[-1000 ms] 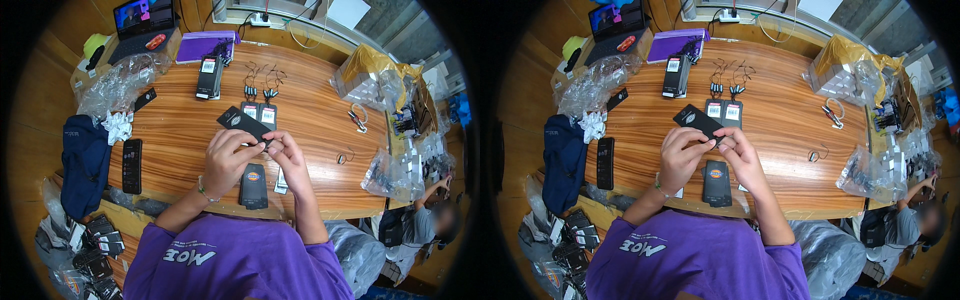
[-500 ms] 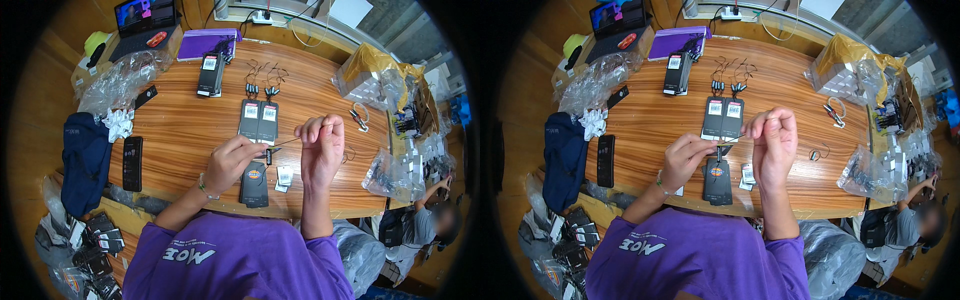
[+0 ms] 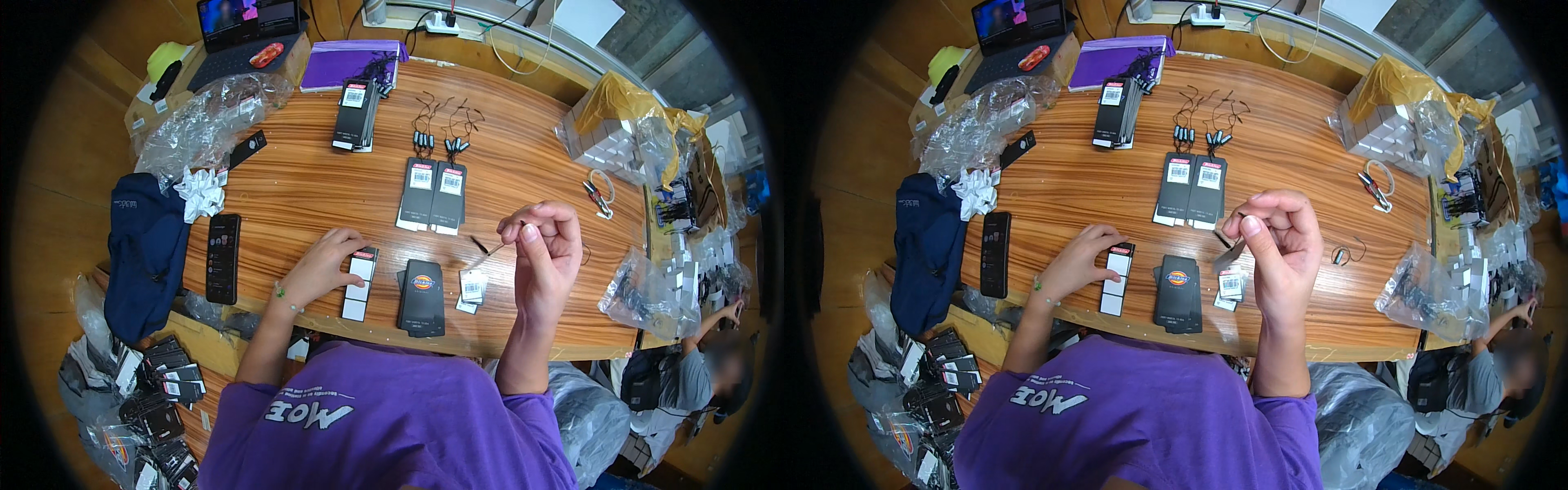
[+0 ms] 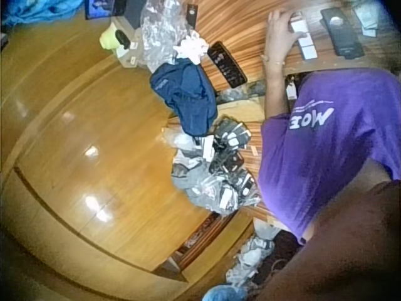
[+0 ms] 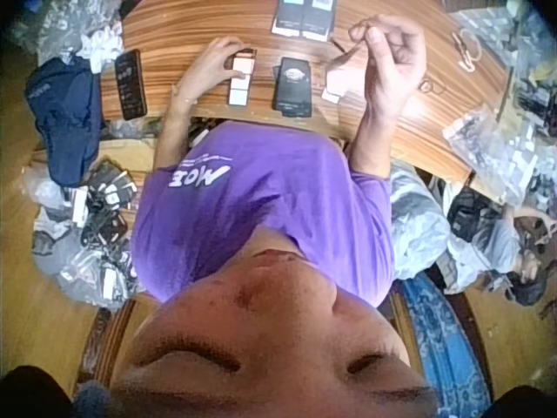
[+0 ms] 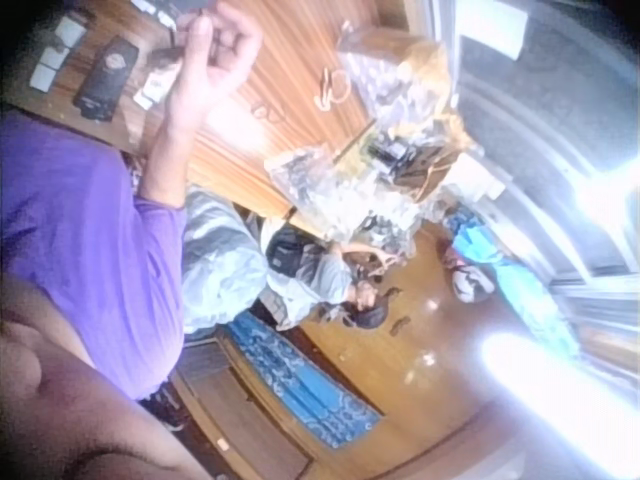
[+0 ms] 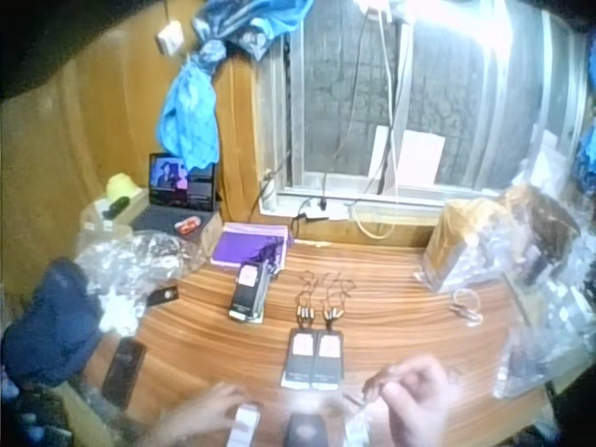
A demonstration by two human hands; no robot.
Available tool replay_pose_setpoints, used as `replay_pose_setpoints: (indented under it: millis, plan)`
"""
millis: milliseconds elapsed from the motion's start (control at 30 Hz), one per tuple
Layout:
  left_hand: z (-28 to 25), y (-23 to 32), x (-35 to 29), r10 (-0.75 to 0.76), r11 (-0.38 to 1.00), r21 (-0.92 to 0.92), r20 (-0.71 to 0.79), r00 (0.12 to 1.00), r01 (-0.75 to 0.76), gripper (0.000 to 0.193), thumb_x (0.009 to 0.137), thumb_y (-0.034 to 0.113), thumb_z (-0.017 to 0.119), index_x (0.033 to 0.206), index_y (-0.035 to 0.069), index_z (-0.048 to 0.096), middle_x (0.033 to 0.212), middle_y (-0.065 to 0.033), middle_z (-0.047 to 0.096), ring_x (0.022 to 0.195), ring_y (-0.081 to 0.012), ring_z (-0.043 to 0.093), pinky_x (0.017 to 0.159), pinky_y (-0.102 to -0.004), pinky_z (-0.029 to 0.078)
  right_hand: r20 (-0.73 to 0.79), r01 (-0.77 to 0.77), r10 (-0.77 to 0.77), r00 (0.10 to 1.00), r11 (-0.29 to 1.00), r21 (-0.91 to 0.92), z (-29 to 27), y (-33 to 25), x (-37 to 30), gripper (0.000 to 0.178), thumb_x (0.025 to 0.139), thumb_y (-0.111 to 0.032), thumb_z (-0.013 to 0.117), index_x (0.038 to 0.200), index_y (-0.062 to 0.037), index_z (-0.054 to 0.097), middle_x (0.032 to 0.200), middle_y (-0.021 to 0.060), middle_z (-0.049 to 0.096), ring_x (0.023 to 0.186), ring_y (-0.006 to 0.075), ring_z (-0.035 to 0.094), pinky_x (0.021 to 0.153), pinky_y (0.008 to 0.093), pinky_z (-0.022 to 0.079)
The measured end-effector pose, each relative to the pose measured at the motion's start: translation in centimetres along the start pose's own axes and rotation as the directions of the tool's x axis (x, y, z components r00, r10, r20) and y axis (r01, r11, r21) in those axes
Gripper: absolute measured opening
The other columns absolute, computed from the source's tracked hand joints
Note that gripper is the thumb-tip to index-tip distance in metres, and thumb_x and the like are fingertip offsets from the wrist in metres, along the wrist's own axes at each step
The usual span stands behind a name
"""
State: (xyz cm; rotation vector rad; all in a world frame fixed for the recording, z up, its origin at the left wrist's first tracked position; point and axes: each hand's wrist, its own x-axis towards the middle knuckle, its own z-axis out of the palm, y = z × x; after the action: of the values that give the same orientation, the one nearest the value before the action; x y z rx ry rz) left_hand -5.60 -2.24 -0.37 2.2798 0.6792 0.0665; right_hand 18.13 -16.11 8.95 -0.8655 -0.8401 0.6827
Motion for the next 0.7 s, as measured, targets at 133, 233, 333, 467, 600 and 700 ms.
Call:
replay_pose_setpoints:
  millis: [133, 233, 333, 467, 600, 700]
  plan:
    - [0.0, 0.7, -0.4, 0.148, 0.982, 0.138, -0.166, 0.975, -0.125, 0.053, 0.062, 0.015, 0.074, 0.110, 0.004, 0.057, 0.112, -0.0101, 0.049, 0.108, -0.0278, 0.045, 0.093, -0.0342, 0.038, 0.003, -0.054, 0.054, 0.999, 0.999, 0.001, -0.3, 0.3, 0.0, 0.016, 0.083, 0.004, 0.052, 0.099, 0.0011, 0.049, 0.083, 0.0098, 0.058, 0.074, 0.0146, 0.057, 0.069, 0.0256, 0.046]
    - [-0.6, 1.6, -0.9, 0.040, 0.988, -0.140, -0.128, 0.991, -0.058, 0.040, 0.069, 0.009, 0.070, 0.106, 0.002, 0.058, 0.107, -0.0095, 0.055, 0.098, -0.0236, 0.054, 0.086, -0.0301, 0.044, 0.052, -0.087, 0.090, 0.995, 0.995, -0.046, -0.5, 0.6, 0.0, 0.018, 0.083, 0.005, 0.052, 0.099, 0.0011, 0.048, 0.086, 0.0094, 0.058, 0.077, 0.0140, 0.058, 0.071, 0.0247, 0.046]
    - [-1.0, 2.2, -0.9, -0.115, 0.667, -0.741, -0.009, 0.993, 0.070, 0.025, 0.076, 0.002, 0.065, 0.099, -0.001, 0.059, 0.099, -0.0094, 0.061, 0.088, -0.0159, 0.060, 0.077, -0.0245, 0.048, 0.039, -0.122, 0.125, 0.991, 0.990, -0.065, 0.5, 0.5, -0.1, 0.017, 0.082, 0.007, 0.052, 0.098, 0.0008, 0.049, 0.085, 0.0089, 0.059, 0.079, 0.0142, 0.059, 0.072, 0.0239, 0.046]
    - [-2.1, 5.0, 1.0, -0.134, 0.667, -0.743, -0.195, 0.972, -0.057, 0.014, 0.078, -0.001, 0.063, 0.090, -0.003, 0.056, 0.086, -0.0086, 0.064, 0.076, -0.0094, 0.061, 0.068, -0.0197, 0.049, 0.063, -0.203, 0.221, 0.973, 0.955, -0.215, 1.4, 1.3, -0.5, 0.016, 0.082, 0.004, 0.054, 0.096, 0.0005, 0.048, 0.080, 0.0073, 0.060, 0.078, 0.0132, 0.060, 0.071, 0.0236, 0.047]
    - [-1.5, 8.1, 3.2, -0.111, 0.660, -0.722, -0.366, 0.924, -0.207, 0.017, 0.075, -0.004, 0.066, 0.089, -0.002, 0.057, 0.081, -0.0053, 0.063, 0.071, -0.0074, 0.060, 0.060, -0.0166, 0.048, 0.117, -0.023, 0.109, 0.987, 0.820, -0.572, 3.1, 2.2, -0.9, 0.010, 0.080, 0.003, 0.056, 0.088, 0.0020, 0.050, 0.079, 0.0090, 0.060, 0.075, 0.0148, 0.061, 0.065, 0.0256, 0.047]
    - [-0.8, 9.2, 3.9, -0.058, 0.655, -0.685, -0.465, 0.883, -0.318, 0.018, 0.073, -0.006, 0.066, 0.089, -0.003, 0.057, 0.083, -0.0063, 0.063, 0.074, -0.0095, 0.061, 0.061, -0.0180, 0.050, 0.153, 0.175, -0.096, 0.984, 0.721, -0.671, 3.2, 3.3, -1.1, 0.011, 0.077, 0.005, 0.057, 0.086, 0.0020, 0.051, 0.076, 0.0113, 0.057, 0.070, 0.0212, 0.060, 0.062, 0.0282, 0.047]
